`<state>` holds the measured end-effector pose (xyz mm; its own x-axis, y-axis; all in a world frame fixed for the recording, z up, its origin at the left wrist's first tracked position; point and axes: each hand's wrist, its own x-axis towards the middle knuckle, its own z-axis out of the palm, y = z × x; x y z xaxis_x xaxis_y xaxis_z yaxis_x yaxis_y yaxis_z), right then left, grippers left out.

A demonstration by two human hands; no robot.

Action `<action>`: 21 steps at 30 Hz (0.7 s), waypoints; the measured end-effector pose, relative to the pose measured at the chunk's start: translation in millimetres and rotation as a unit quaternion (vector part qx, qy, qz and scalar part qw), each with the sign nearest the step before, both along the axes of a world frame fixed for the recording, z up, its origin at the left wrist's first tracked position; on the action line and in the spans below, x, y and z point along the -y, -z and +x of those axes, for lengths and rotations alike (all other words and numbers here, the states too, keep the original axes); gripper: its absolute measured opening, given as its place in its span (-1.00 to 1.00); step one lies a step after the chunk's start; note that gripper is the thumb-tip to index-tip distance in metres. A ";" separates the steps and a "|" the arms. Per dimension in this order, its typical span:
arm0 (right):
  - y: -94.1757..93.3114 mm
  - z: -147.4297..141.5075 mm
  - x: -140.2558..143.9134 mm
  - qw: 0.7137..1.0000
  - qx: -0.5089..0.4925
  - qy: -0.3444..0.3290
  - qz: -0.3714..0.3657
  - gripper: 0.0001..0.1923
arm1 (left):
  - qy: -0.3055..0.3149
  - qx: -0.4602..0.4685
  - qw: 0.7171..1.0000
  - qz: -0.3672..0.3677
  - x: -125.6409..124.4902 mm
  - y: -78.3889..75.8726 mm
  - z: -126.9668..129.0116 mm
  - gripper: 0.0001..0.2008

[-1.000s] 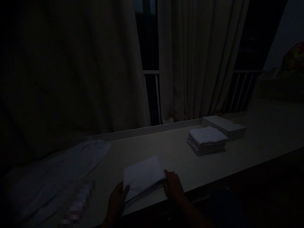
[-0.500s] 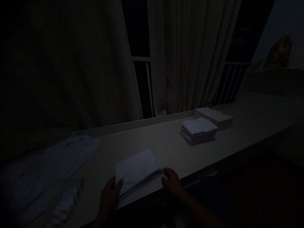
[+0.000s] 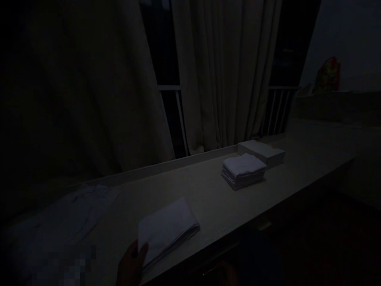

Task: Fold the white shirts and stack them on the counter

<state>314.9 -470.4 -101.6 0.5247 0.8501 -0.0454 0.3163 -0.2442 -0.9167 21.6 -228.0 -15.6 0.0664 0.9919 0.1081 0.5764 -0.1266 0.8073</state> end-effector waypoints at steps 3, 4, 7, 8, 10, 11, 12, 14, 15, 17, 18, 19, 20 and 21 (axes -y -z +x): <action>-21.1 -16.1 -26.8 0.996 0.067 -0.004 0.066 -0.48 | -0.010 0.019 1.000 0.001 -1.8 2.1 -0.8 -0.37; -32.6 -19.2 -35.7 0.992 0.095 -0.009 0.088 -0.53 | -0.017 0.029 0.999 0.005 -2.0 2.7 -0.5 -0.35; -67.8 -19.8 -68.4 0.972 0.189 -0.003 0.141 -0.62 | -0.028 0.062 0.997 0.023 -0.5 1.4 1.7 -0.30; -76.5 -17.8 -81.0 0.964 0.221 0.001 0.146 -0.61 | -0.028 0.070 0.997 0.025 0.5 -0.1 2.5 -0.31; -85.9 -13.1 -105.5 0.952 0.274 0.007 0.136 -0.49 | -0.031 0.077 0.996 0.013 2.7 -3.7 3.8 -0.34; -86.7 -10.9 -115.8 0.949 0.291 0.002 0.123 -0.43 | -0.035 0.080 0.996 0.000 3.6 -5.3 4.2 -0.34; -85.5 -9.2 -124.2 0.947 0.303 -0.005 0.110 -0.39 | -0.037 0.082 0.996 -0.010 4.2 -6.5 4.3 -0.35; -79.4 -7.1 -133.9 0.945 0.314 -0.021 0.092 -0.42 | -0.038 0.083 0.996 -0.016 4.7 -7.4 4.3 -0.35; -75.9 -6.5 -135.5 0.944 0.318 -0.022 0.090 -0.46 | -0.039 0.079 0.996 -0.014 4.6 -7.1 4.2 -0.35; -70.2 -5.7 -134.6 0.941 0.323 -0.023 0.096 -0.52 | -0.040 0.065 0.997 -0.007 4.2 -5.7 4.0 -0.35; -68.7 -5.3 -133.3 0.941 0.323 -0.024 0.100 -0.53 | -0.037 0.060 0.997 -0.007 4.0 -4.7 3.9 -0.36; -68.0 -4.9 -132.0 0.941 0.320 -0.026 0.103 -0.55 | -0.031 0.058 0.998 -0.009 3.7 -3.5 3.6 -0.37; -68.2 -4.6 -131.1 0.943 0.315 -0.028 0.105 -0.56 | -0.024 0.059 0.998 -0.009 3.4 -2.4 3.2 -0.37; -68.9 -4.3 -130.9 0.946 0.307 -0.028 0.106 -0.57 | -0.017 0.060 0.998 -0.009 3.1 -1.3 2.6 -0.38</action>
<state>310.6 -339.5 -32.7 0.3506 0.8333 0.4274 0.8111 -0.0421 -0.5833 24.2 -231.1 -14.3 0.0203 0.9952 0.0961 0.4794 -0.0940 0.8726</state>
